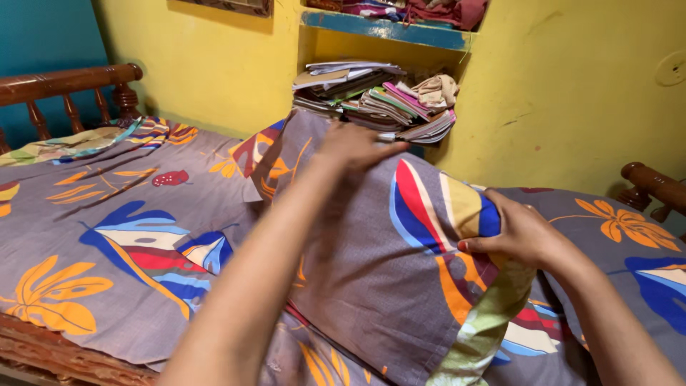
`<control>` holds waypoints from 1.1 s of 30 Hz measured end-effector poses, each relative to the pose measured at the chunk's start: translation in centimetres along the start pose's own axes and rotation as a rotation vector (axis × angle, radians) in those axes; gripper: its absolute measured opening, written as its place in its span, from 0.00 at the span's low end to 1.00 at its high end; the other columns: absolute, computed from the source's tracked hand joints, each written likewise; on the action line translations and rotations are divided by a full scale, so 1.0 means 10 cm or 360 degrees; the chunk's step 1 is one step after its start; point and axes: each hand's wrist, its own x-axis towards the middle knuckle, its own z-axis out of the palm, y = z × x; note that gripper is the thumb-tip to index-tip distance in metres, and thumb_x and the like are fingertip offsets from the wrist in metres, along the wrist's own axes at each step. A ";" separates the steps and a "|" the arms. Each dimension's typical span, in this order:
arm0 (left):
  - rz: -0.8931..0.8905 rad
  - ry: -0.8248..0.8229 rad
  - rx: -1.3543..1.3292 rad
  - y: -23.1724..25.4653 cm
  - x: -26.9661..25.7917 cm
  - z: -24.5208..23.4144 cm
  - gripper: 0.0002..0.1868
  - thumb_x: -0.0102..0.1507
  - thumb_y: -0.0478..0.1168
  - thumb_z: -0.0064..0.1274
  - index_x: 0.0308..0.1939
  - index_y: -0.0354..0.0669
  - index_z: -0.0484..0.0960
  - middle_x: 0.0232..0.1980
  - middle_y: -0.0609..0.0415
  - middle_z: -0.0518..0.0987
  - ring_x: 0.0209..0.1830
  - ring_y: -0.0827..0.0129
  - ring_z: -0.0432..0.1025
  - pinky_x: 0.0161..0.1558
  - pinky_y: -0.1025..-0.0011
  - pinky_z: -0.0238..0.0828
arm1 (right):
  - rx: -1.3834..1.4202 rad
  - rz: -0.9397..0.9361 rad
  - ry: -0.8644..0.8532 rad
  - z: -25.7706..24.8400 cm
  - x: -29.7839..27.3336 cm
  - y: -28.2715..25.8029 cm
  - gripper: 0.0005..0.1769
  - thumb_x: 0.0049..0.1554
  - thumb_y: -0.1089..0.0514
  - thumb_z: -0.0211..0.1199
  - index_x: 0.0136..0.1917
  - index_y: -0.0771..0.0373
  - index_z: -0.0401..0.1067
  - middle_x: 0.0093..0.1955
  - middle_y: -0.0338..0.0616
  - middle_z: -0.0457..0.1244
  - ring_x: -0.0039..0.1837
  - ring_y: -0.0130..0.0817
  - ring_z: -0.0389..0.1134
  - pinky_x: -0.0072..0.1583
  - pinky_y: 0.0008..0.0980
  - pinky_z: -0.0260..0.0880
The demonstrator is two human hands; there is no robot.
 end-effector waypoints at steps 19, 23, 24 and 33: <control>0.0408 0.1004 0.1044 -1.38 -0.74 -1.13 0.20 0.59 0.43 0.63 0.53 0.50 0.76 0.45 0.58 0.79 0.51 0.62 0.75 0.62 0.39 0.58 | -0.0708 -0.0912 0.1499 -0.09 -0.03 -1.11 0.21 0.46 0.53 0.75 0.51 0.60 0.72 0.48 0.46 0.64 0.53 0.51 0.65 0.58 0.49 0.62; 0.0468 0.1347 0.1056 -1.66 -0.95 -0.92 0.03 0.69 0.39 0.50 0.44 0.49 0.71 0.42 0.56 0.73 0.47 0.64 0.72 0.63 0.51 0.60 | -0.1087 -0.0881 0.1575 0.33 0.20 -0.69 0.08 0.53 0.56 0.67 0.42 0.55 0.69 0.42 0.44 0.62 0.48 0.47 0.64 0.54 0.47 0.61; 0.0460 0.1263 0.1029 -1.75 -1.04 -0.72 0.05 0.69 0.43 0.50 0.43 0.50 0.71 0.38 0.55 0.71 0.44 0.62 0.72 0.60 0.51 0.62 | -0.1209 -0.0830 0.1531 0.54 0.29 -0.52 0.06 0.54 0.60 0.65 0.40 0.54 0.69 0.40 0.43 0.61 0.45 0.45 0.64 0.53 0.47 0.62; 0.0517 -0.0743 0.0519 -2.27 -2.86 1.59 0.18 0.60 0.35 0.50 0.55 0.43 0.73 0.35 0.46 0.84 0.40 0.49 0.80 0.48 0.52 0.72 | -0.0348 -0.1082 0.0394 2.97 -0.56 0.05 0.10 0.45 0.62 0.58 0.43 0.58 0.67 0.44 0.44 0.61 0.52 0.43 0.64 0.53 0.43 0.63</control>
